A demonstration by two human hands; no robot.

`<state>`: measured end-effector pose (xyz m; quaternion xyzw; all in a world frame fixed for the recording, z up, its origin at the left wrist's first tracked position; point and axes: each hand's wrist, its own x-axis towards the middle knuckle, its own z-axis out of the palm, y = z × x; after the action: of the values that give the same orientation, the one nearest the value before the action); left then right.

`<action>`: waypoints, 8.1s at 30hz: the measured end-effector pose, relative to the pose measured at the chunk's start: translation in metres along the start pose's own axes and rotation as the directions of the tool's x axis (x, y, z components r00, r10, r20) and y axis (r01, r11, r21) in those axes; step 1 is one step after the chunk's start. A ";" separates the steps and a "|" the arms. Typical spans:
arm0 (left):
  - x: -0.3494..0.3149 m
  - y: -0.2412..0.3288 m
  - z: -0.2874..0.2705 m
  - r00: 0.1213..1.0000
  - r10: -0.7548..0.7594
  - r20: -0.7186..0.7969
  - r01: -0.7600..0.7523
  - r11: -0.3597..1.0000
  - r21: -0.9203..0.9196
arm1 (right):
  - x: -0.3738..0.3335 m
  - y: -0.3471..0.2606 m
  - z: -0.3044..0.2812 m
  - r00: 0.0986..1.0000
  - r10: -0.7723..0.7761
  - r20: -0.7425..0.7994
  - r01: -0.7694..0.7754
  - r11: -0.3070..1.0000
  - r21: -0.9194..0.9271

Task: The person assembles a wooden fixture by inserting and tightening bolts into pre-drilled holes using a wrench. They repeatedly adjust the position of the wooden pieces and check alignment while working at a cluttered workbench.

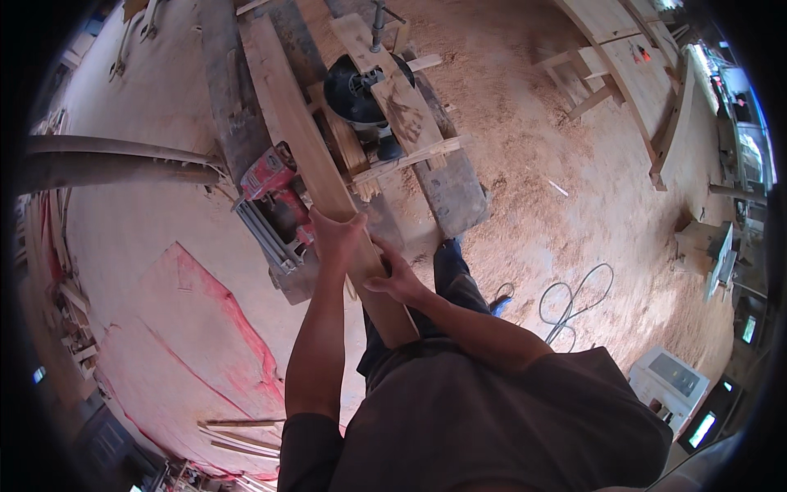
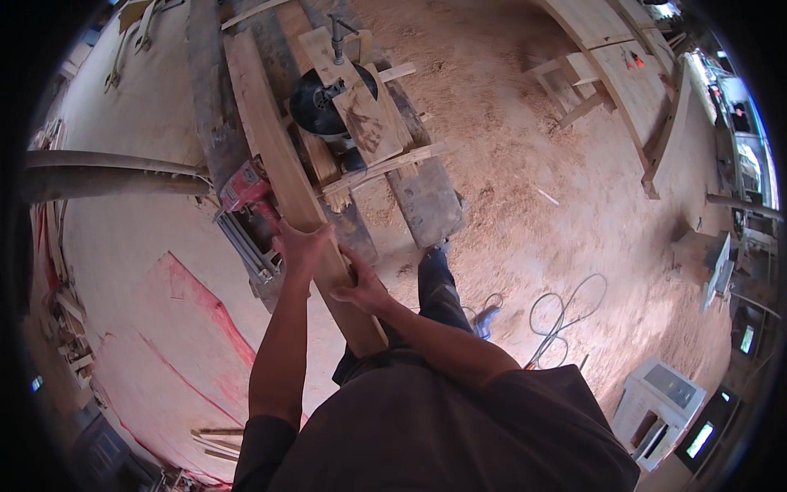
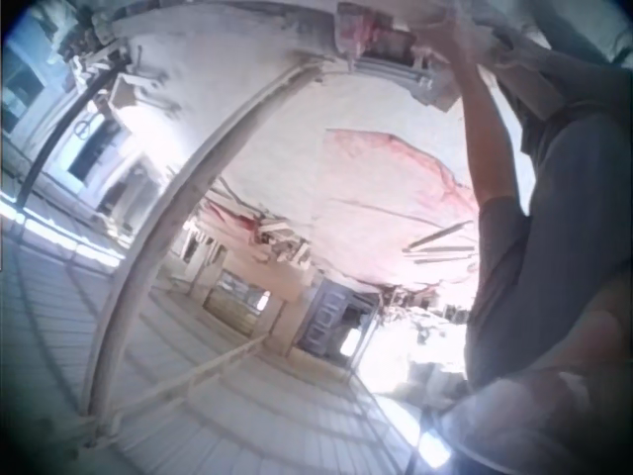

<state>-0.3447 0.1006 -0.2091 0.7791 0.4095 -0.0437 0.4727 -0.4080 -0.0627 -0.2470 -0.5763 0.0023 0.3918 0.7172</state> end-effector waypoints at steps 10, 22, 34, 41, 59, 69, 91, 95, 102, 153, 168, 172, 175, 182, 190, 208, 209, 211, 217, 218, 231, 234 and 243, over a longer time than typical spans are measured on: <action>-0.007 -0.005 0.014 0.962 0.130 -0.239 -0.073 0.969 0.236 | 0.007 -0.071 -0.145 0.987 0.093 0.132 -0.038 0.931 -0.364; 0.022 0.135 0.084 0.934 0.001 0.357 0.324 0.420 -0.848 | 0.180 -0.404 -0.136 0.934 -0.299 0.196 0.344 0.598 -0.724; 0.032 0.163 0.086 0.927 -0.148 0.345 0.370 0.516 -0.773 | 0.236 -0.422 -0.111 0.894 0.281 0.348 -0.124 0.903 -0.412; 0.027 0.175 0.082 0.943 -0.277 0.185 0.331 0.716 -0.615 | 0.242 -0.442 -0.093 0.853 0.429 0.297 -0.112 0.707 -0.699; 0.028 0.163 0.094 0.974 -0.192 0.117 0.219 0.687 -0.693 | 0.294 -0.474 -0.098 0.588 0.673 0.448 0.383 0.257 -0.887; 0.032 0.162 0.090 0.960 -0.189 0.206 0.280 0.648 -0.708 | 0.303 -0.485 -0.092 0.524 0.704 0.479 0.534 0.166 -0.829; 0.001 0.202 0.096 0.868 0.265 -0.420 -0.136 0.940 0.313 | 0.230 -0.360 -0.033 0.919 -0.203 -0.337 0.320 0.885 0.338; 0.011 0.193 0.100 0.839 0.398 -0.371 -0.305 0.908 0.286 | 0.241 -0.353 -0.031 0.848 -0.267 -0.457 0.358 0.925 0.125; 0.016 0.181 0.112 0.791 0.446 -0.418 -0.381 0.895 0.233 | 0.244 -0.356 -0.022 0.782 -0.219 -0.583 0.338 0.936 0.102; 0.016 0.179 0.110 0.804 0.414 -0.426 -0.377 0.910 0.172 | 0.243 -0.375 -0.153 0.973 -0.221 -0.062 0.204 0.957 -0.207; 0.018 0.183 0.110 0.804 0.399 -0.441 -0.351 0.917 0.188 | 0.264 -0.305 -0.147 0.969 0.063 0.240 -0.039 0.994 -0.102; 0.019 0.186 0.111 0.799 0.394 -0.455 -0.346 0.919 0.189 | 0.264 -0.303 -0.146 0.975 0.019 0.220 0.055 0.944 -0.325; 0.018 0.186 0.112 0.795 0.398 -0.458 -0.348 0.917 0.192 | 0.262 -0.305 -0.145 0.972 -0.038 0.234 0.151 0.860 -0.488; 0.019 0.187 0.111 0.797 0.409 -0.445 -0.339 0.912 0.232 | 0.267 -0.316 -0.149 0.973 0.018 0.232 0.149 0.720 -0.678; 0.020 0.185 0.110 0.787 0.423 -0.448 -0.357 0.906 0.229 | 0.271 -0.311 -0.153 0.979 0.007 0.205 0.090 0.885 -0.458; 0.019 0.186 0.107 0.798 0.426 -0.426 -0.372 0.905 0.208 | 0.286 -0.297 -0.162 0.971 0.103 0.216 -0.071 0.986 -0.150; 0.019 0.186 0.107 0.798 0.427 -0.424 -0.373 0.904 0.208 | 0.286 -0.297 -0.162 0.970 0.106 0.218 -0.076 0.987 -0.142; 0.020 0.187 0.107 0.793 0.432 -0.429 -0.368 0.902 0.227 | 0.285 -0.297 -0.160 0.971 0.110 0.212 -0.085 0.989 -0.123; 0.017 0.191 0.100 0.821 0.436 -0.369 -0.377 0.899 0.222 | 0.287 -0.290 -0.161 0.984 0.056 0.172 -0.030 0.988 -0.150; 0.017 0.193 0.097 0.830 0.437 -0.347 -0.387 0.899 0.206 | 0.288 -0.288 -0.163 0.985 0.048 0.163 -0.022 0.987 -0.158; 0.105 0.342 0.018 0.972 0.233 -0.013 -0.207 0.835 -0.511 | 0.289 -0.312 -0.150 0.959 0.242 0.147 -0.233 0.969 -0.078; 0.116 0.351 0.037 0.985 0.164 0.046 -0.099 0.768 -0.633 | 0.290 -0.314 -0.150 0.959 0.263 0.109 -0.252 0.962 -0.103; 0.139 0.335 0.040 0.992 0.113 0.057 -0.006 0.488 -0.873 | 0.297 -0.299 -0.168 0.939 0.251 0.236 -0.249 0.968 -0.036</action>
<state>-0.0125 0.0800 -0.0603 0.4438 0.3227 0.1441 0.8235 0.0418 -0.0438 -0.1923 -0.5218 -0.0117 0.5462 0.6552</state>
